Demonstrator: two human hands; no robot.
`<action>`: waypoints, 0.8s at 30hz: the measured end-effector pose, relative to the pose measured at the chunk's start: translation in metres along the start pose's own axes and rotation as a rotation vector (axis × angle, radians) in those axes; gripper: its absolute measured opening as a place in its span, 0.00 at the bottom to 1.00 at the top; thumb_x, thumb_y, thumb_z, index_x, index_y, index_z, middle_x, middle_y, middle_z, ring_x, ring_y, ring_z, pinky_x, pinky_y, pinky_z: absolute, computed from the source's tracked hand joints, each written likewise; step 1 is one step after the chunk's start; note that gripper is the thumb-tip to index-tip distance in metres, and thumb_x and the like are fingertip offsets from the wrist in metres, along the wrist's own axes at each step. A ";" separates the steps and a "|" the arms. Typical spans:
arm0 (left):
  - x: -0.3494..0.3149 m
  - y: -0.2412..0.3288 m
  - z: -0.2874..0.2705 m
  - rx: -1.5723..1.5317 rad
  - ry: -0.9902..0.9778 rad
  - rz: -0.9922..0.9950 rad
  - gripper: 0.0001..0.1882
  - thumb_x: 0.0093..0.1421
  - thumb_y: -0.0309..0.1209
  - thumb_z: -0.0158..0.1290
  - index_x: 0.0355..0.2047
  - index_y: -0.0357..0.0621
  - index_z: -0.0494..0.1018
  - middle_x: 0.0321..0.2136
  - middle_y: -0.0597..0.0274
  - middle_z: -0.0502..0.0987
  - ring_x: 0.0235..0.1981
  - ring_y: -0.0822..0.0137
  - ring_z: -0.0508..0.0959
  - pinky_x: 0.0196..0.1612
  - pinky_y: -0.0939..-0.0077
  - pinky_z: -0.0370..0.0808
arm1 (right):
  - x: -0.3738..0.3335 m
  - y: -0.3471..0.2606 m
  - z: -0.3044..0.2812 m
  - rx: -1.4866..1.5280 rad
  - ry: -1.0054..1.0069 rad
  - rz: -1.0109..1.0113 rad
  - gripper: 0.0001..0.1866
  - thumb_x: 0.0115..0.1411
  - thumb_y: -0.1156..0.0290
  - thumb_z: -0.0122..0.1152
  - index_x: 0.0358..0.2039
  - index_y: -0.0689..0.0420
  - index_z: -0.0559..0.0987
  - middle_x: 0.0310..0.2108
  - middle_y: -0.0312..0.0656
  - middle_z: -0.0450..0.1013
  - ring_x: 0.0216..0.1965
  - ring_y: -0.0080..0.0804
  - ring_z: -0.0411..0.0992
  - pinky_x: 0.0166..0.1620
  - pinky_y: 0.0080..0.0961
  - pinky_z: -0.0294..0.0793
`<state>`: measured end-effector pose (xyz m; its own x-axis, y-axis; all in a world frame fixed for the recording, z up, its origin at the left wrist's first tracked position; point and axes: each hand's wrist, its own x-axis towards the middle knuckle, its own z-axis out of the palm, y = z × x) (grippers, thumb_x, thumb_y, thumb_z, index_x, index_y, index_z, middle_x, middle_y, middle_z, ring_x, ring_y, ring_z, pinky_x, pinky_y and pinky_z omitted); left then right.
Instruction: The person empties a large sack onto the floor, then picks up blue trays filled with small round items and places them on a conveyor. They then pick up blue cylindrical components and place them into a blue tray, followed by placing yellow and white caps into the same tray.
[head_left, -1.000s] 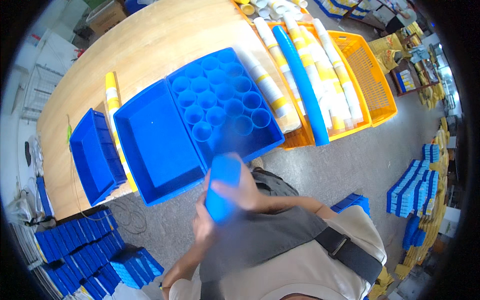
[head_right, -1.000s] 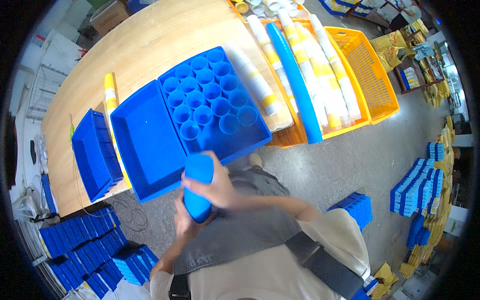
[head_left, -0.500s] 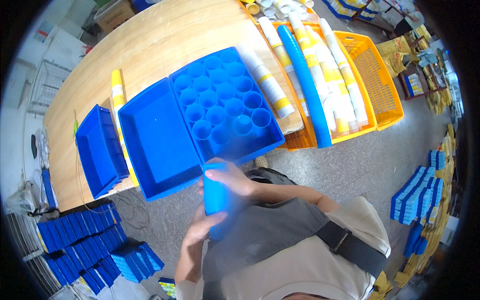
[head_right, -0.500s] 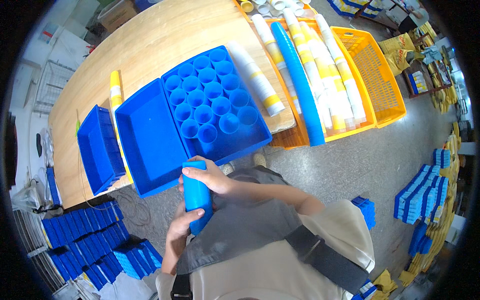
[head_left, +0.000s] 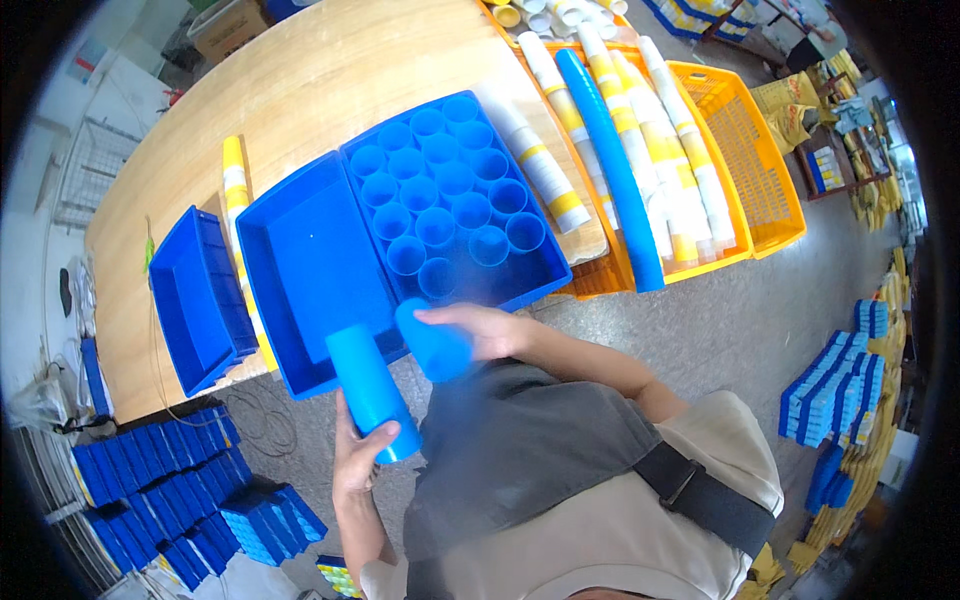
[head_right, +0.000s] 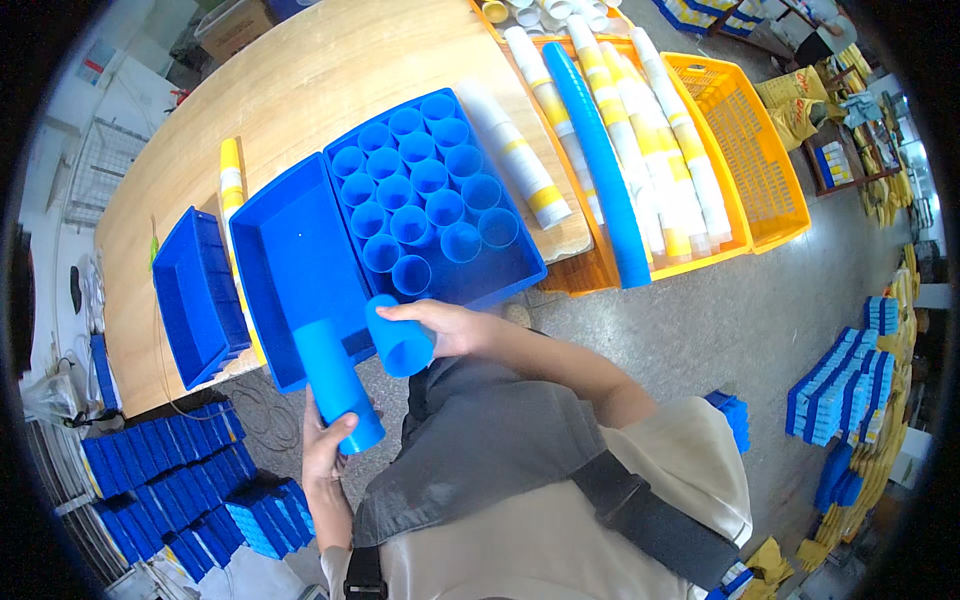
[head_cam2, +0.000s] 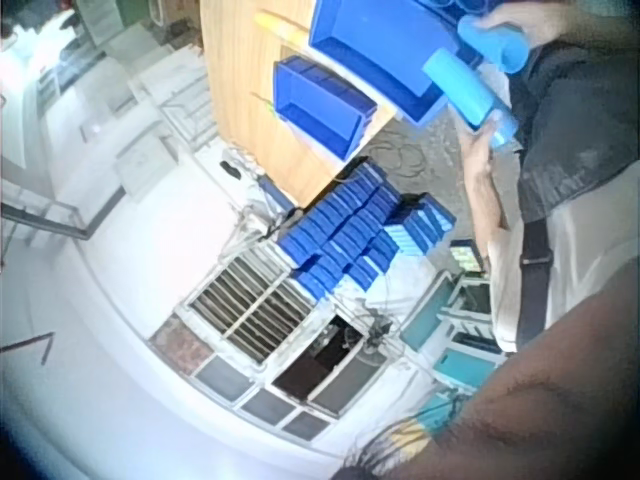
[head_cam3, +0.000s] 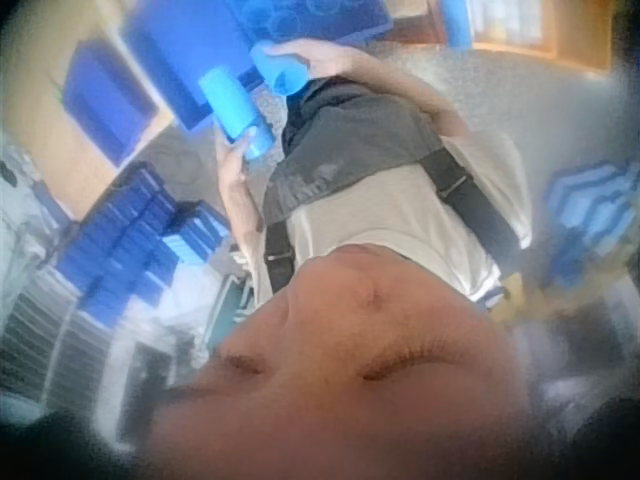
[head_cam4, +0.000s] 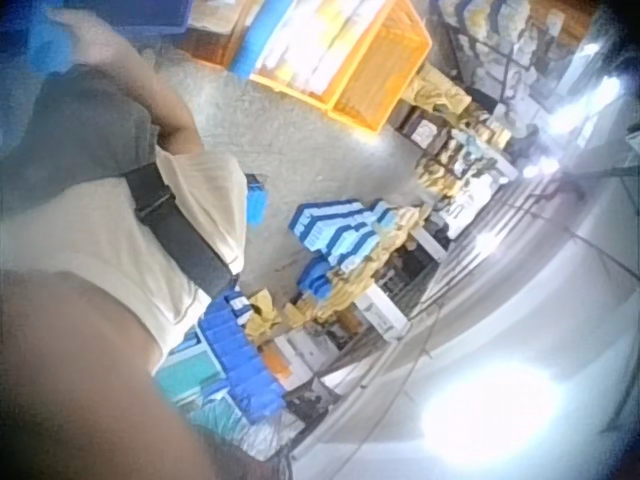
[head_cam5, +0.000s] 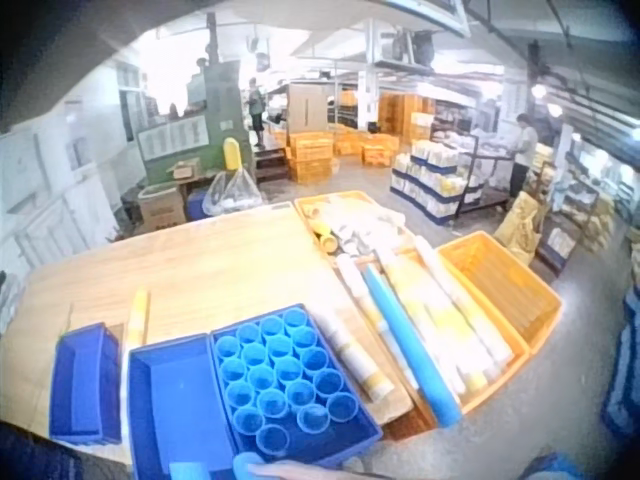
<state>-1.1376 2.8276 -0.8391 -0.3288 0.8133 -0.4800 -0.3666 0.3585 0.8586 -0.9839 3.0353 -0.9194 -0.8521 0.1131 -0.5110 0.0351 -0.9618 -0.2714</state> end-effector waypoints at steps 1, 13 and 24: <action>0.001 0.000 -0.005 -0.104 -0.022 -0.018 0.42 0.51 0.37 0.66 0.60 0.33 0.56 0.45 0.42 0.74 0.42 0.49 0.80 0.42 0.56 0.81 | 0.021 0.007 -0.011 -0.036 0.029 0.076 0.26 0.64 0.51 0.58 0.51 0.60 0.71 0.46 0.49 0.74 0.46 0.40 0.75 0.49 0.43 0.77; 0.015 -0.021 -0.010 -0.200 -0.238 -0.267 0.44 0.47 0.39 0.67 0.59 0.34 0.59 0.47 0.42 0.74 0.47 0.52 0.78 0.48 0.64 0.77 | -0.057 0.010 -0.003 -1.529 0.374 -0.882 0.43 0.62 0.48 0.58 0.66 0.65 0.57 0.65 0.58 0.57 0.66 0.50 0.57 0.67 0.43 0.56; 0.001 0.039 0.034 1.213 -0.515 -0.156 0.49 0.45 0.34 0.68 0.64 0.39 0.53 0.49 0.35 0.73 0.51 0.41 0.76 0.53 0.56 0.72 | -0.135 -0.064 0.003 -2.217 -0.009 -0.818 0.10 0.53 0.75 0.59 0.38 0.58 0.74 0.34 0.46 0.77 0.37 0.44 0.77 0.39 0.38 0.77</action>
<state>-1.1222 2.8579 -0.7995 0.1097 0.7095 -0.6961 0.7228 0.4238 0.5458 -0.8730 3.0809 -0.8308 -0.9773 0.1788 0.1139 0.1057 0.8767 -0.4692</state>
